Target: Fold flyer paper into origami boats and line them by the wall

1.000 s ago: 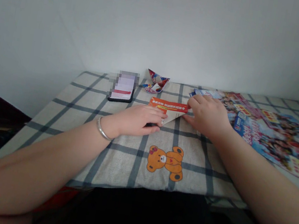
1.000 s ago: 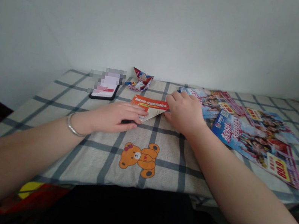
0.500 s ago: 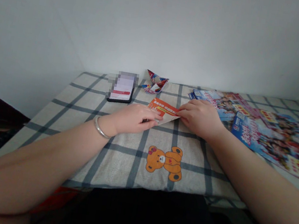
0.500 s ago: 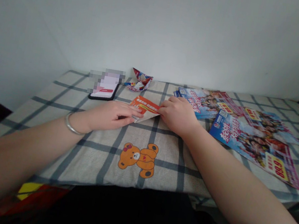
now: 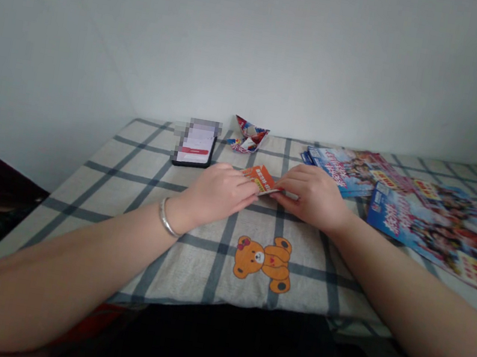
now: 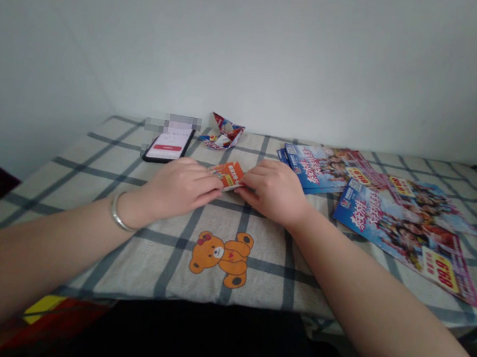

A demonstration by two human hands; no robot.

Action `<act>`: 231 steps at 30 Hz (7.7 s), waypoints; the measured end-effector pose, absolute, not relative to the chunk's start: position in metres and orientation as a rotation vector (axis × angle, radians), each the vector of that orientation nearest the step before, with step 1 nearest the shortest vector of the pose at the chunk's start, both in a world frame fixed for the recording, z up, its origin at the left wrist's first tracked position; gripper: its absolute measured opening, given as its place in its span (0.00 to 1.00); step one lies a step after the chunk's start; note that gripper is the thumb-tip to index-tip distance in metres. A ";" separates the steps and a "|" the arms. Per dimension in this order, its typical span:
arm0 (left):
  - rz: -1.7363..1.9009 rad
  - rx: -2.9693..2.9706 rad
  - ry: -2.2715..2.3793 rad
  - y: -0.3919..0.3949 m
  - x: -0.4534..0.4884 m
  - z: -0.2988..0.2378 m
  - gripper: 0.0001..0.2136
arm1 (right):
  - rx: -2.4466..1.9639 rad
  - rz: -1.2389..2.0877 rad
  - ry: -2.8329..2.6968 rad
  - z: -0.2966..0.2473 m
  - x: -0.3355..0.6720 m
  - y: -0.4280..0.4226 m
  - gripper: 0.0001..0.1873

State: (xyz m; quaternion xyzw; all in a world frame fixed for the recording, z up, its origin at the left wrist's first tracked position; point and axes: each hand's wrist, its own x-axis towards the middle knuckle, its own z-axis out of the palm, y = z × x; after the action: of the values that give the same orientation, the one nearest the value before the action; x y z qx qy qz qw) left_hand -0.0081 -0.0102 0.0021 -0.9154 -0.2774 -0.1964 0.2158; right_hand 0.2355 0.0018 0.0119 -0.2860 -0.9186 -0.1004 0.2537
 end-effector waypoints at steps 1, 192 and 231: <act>-0.575 -2.531 -0.821 -0.012 -0.007 0.002 0.08 | -0.784 -0.245 -2.458 0.011 0.236 0.003 0.11; -0.675 -3.236 -0.550 0.003 -0.010 -0.004 0.15 | -1.355 0.186 -2.346 -0.009 0.232 0.024 0.06; -0.662 -3.102 -0.803 0.011 -0.015 -0.008 0.12 | -0.983 0.028 -2.527 -0.010 0.243 0.025 0.16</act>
State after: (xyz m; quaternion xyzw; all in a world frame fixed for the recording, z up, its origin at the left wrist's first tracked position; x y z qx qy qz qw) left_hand -0.0154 0.0112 -0.0085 -0.9460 -0.2450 -0.2020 -0.0650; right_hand 0.2428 0.0252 -0.0101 -0.3541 -0.9105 0.0100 0.2133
